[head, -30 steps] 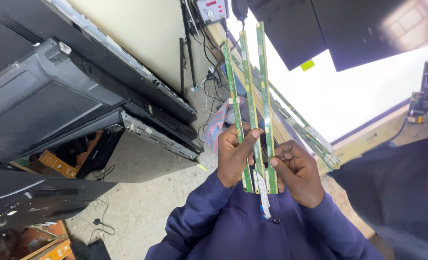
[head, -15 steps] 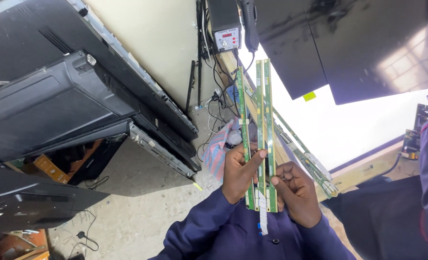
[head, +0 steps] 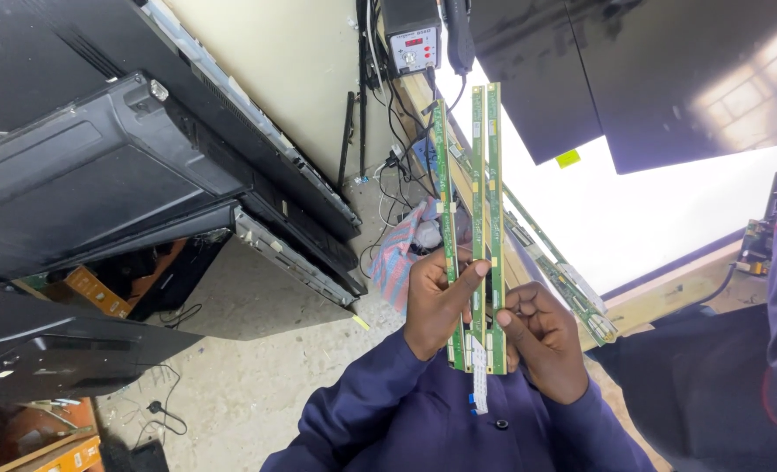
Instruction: The person holds and manipulates several long, green circuit boards with both hands. They rotate the boards to view different sides and align them together in a stack while standing in a workshop environment.
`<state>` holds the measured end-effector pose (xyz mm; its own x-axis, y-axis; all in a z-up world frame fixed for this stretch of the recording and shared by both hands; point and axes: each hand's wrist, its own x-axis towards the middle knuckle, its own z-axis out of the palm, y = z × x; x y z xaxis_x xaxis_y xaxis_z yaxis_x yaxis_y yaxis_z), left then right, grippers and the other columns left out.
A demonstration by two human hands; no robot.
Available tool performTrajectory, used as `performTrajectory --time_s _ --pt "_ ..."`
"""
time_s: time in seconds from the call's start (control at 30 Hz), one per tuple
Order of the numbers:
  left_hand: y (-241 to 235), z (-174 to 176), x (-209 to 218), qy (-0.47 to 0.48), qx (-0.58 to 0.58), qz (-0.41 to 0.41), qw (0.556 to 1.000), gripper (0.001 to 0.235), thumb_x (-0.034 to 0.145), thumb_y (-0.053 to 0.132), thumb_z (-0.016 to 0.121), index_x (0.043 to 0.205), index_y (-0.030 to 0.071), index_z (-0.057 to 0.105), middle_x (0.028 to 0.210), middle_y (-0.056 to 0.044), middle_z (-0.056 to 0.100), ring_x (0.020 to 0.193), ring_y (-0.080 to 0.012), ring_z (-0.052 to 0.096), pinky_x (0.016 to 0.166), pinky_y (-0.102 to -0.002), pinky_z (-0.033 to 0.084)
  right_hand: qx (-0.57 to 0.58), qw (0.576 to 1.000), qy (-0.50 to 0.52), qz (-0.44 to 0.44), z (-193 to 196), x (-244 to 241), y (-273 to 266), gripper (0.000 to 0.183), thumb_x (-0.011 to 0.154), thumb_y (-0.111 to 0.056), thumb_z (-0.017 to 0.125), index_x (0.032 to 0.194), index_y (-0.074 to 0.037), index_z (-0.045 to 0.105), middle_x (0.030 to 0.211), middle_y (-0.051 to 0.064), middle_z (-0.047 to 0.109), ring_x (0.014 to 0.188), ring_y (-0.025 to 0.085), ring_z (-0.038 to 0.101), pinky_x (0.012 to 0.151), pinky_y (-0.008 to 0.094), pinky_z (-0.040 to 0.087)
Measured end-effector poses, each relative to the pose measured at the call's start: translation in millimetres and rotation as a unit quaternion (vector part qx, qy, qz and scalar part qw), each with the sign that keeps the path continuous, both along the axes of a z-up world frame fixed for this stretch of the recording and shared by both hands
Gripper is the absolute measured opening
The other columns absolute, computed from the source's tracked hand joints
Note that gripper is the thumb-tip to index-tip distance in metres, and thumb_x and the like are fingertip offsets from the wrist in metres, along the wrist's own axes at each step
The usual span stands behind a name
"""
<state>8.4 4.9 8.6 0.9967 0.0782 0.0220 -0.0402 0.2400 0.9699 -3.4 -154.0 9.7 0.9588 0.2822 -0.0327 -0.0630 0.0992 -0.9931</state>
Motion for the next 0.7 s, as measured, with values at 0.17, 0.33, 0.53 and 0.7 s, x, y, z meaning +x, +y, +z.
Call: performTrajectory --time_s 0.17,0.33,0.53,0.7 --pt "0.7 -2.5 -0.1 0.012 -0.005 -0.009 1.000 0.028 0.094 0.036 0.063 0.109 0.012 0.063 0.053 -0.004 0.049 0.040 -0.0165 0.048 0.042 -0.034 0.048 -0.006 1.000 -0.008 0.012 3.5 1.5 -0.7 0.014 0.092 -0.015 0.061 0.091 -0.003 0.054 0.060 0.004 0.048 0.031 0.012 0.048 0.033 0.022 0.046" --pt "-0.7 -3.0 2.0 0.015 -0.011 -0.008 1.000 0.028 0.093 0.037 0.064 0.104 0.012 0.063 0.053 -0.004 0.050 0.039 -0.0157 0.048 0.041 -0.033 0.047 -0.006 1.000 -0.008 0.015 2.4 3.0 -2.5 0.015 0.092 -0.015 0.061 0.092 -0.002 0.054 0.064 0.005 0.048 0.031 0.014 0.049 0.032 0.022 0.049" --pt "-6.3 -4.5 7.3 -0.018 -0.107 0.027 0.994 0.009 0.093 0.005 0.064 0.089 -0.003 0.066 0.050 -0.005 0.054 0.037 -0.0093 0.057 0.040 -0.018 0.048 0.110 0.993 -0.034 -0.007 -22.7 5.5 -4.5 0.008 0.090 0.003 0.056 0.095 0.009 0.056 0.056 0.017 0.058 0.028 0.019 0.062 0.028 0.020 0.049" --pt "-6.3 -4.7 6.1 -0.012 -0.109 0.025 0.994 0.009 0.093 0.005 0.064 0.089 -0.003 0.066 0.050 -0.004 0.055 0.037 -0.0081 0.057 0.042 -0.017 0.047 0.107 0.994 -0.032 -0.002 -22.6 6.9 -6.1 0.007 0.091 0.002 0.056 0.094 0.008 0.056 0.058 0.017 0.059 0.029 0.019 0.062 0.028 0.021 0.049"
